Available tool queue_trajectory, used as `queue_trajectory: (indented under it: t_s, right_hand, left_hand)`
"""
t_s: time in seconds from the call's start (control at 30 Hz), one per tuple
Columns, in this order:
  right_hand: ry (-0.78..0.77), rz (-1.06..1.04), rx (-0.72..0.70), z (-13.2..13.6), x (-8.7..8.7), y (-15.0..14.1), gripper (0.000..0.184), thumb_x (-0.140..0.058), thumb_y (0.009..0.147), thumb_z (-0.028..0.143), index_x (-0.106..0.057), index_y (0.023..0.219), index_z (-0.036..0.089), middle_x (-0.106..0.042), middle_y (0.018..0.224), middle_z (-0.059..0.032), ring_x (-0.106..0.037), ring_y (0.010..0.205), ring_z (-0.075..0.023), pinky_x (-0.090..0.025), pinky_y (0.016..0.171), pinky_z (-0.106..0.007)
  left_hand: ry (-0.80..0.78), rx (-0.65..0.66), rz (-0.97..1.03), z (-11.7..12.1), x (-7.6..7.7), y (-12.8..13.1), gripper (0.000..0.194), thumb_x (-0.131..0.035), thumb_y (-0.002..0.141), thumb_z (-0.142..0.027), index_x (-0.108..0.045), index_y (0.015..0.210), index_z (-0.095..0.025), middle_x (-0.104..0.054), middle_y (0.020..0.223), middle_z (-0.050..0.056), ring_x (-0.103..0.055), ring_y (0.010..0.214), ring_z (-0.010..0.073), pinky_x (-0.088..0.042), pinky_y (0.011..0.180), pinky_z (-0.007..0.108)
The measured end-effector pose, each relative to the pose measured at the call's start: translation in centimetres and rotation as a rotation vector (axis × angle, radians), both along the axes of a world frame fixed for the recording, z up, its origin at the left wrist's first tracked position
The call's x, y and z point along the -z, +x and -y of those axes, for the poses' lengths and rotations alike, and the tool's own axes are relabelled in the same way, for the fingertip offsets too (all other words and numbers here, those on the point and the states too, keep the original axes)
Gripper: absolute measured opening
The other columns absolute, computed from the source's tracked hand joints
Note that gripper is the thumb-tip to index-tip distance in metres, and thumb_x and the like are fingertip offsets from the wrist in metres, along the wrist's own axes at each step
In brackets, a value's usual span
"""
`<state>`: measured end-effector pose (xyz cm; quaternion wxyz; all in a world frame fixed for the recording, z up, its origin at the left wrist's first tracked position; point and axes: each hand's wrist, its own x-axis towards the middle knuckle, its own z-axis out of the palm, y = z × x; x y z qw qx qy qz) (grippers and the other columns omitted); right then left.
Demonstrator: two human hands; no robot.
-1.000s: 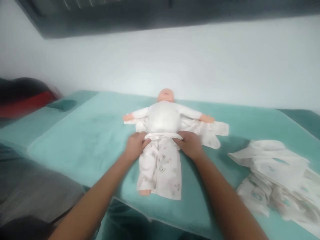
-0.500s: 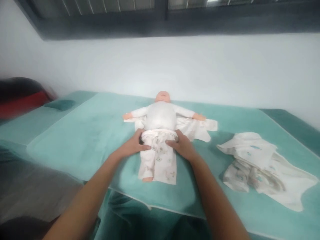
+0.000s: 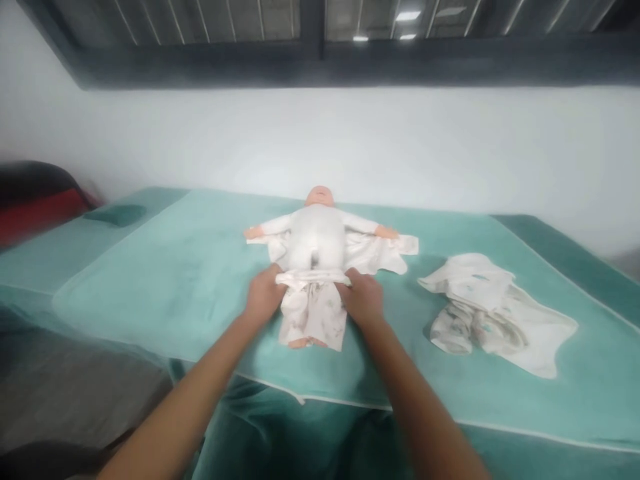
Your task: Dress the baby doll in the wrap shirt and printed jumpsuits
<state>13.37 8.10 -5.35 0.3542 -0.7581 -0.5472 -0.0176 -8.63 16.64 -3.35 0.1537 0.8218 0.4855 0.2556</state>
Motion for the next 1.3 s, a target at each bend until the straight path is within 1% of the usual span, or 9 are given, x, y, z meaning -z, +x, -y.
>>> queue_trajectory:
  t_s: [0.13,0.23,0.37,0.47,0.57,0.73,0.97,1.17,1.3]
  right_hand:
    - [-0.064,-0.334,-0.173,1.2,-0.4,-0.3,0.022,-0.055,0.085,0.045,-0.056,0.091,0.024,-0.064,0.073,-0.0007,-0.059,0.068,-0.0207,-0.045,0.065,-0.032]
    - [-0.144,-0.439,-0.395,3.0,-0.6,-0.1,0.052,-0.067,0.080,0.053,-0.049,0.118,0.021,-0.065,0.108,-0.0075,-0.063,0.095,-0.0245,-0.052,0.080,-0.037]
    - [-0.212,-0.365,-0.549,5.2,-0.9,-0.1,0.106,-0.083,0.063,0.053,-0.027,0.147,0.022,-0.040,0.147,-0.0163,-0.046,0.132,-0.0330,-0.043,0.106,-0.047]
    - [-0.225,-0.236,-0.592,5.9,-0.7,-0.9,0.125,-0.086,0.056,0.059,-0.016,0.154,0.024,-0.027,0.157,-0.0173,-0.029,0.145,-0.0362,-0.032,0.116,-0.052]
    - [-0.175,-0.092,-0.537,5.8,0.2,-2.1,0.138,-0.087,0.051,0.064,-0.010,0.156,0.020,-0.025,0.158,-0.0217,-0.021,0.148,-0.0401,-0.026,0.118,-0.058]
    - [0.044,-0.016,-0.407,5.4,1.6,-3.2,0.121,-0.081,0.061,0.065,-0.019,0.153,0.017,-0.043,0.145,-0.0244,-0.041,0.136,-0.0408,-0.036,0.111,-0.058]
    - [0.116,-0.098,-0.385,4.4,1.8,-2.3,0.109,-0.083,0.061,0.056,-0.030,0.150,0.021,-0.052,0.138,-0.0180,-0.051,0.127,-0.0362,-0.042,0.105,-0.051]
    - [0.020,-0.249,-0.323,4.6,1.2,-2.1,0.089,-0.083,0.060,0.049,-0.045,0.135,0.019,-0.059,0.127,-0.0149,-0.059,0.114,-0.0312,-0.047,0.097,-0.044]
    - [-0.125,-0.297,-0.290,5.4,-0.3,-2.2,0.060,-0.077,0.067,0.045,-0.054,0.115,0.020,-0.066,0.110,-0.0077,-0.063,0.095,-0.0253,-0.048,0.085,-0.037]
  left_hand:
    - [-0.087,0.128,0.112,1.2,-1.8,-1.0,0.034,-0.054,0.082,-0.020,-0.053,0.116,-0.023,-0.064,0.117,0.007,-0.063,0.102,0.0229,-0.050,0.085,0.035]
    - [-0.132,0.387,0.073,2.7,-3.1,-2.6,0.072,-0.061,0.077,-0.018,-0.036,0.144,-0.025,-0.039,0.151,0.012,-0.052,0.130,0.0259,-0.048,0.101,0.037]
    - [-0.184,0.549,-0.082,4.6,-3.6,-3.8,0.110,-0.080,0.068,-0.035,-0.016,0.157,-0.022,-0.014,0.163,0.019,-0.023,0.150,0.0367,-0.035,0.117,0.048]
    - [-0.191,0.542,-0.135,5.6,-3.2,-3.5,0.129,-0.087,0.058,-0.049,-0.009,0.158,-0.024,-0.005,0.165,0.021,-0.006,0.153,0.0414,-0.028,0.118,0.057]
    - [-0.155,0.529,-0.186,6.4,-2.6,-2.7,0.132,-0.089,0.054,-0.053,-0.013,0.158,-0.024,-0.005,0.163,0.024,-0.003,0.152,0.0451,-0.027,0.117,0.061]
    - [0.040,0.471,-0.183,6.9,-2.0,-1.8,0.100,-0.077,0.072,-0.043,-0.024,0.155,-0.026,-0.025,0.156,0.021,-0.025,0.146,0.0425,-0.036,0.112,0.058]
    - [-0.018,0.378,-0.233,5.7,-2.7,-1.5,0.101,-0.073,0.073,-0.045,-0.019,0.156,-0.026,-0.026,0.151,0.021,-0.037,0.138,0.0411,-0.041,0.105,0.054]
    - [-0.079,0.376,-0.208,5.6,-3.3,-1.6,0.091,-0.069,0.076,-0.047,-0.027,0.154,-0.026,-0.046,0.132,0.015,-0.058,0.114,0.0321,-0.048,0.095,0.041]
    - [-0.158,0.345,-0.197,6.1,-3.5,-2.0,0.082,-0.069,0.078,-0.048,-0.035,0.150,-0.025,-0.055,0.133,0.013,-0.060,0.113,0.0306,-0.049,0.091,0.037]
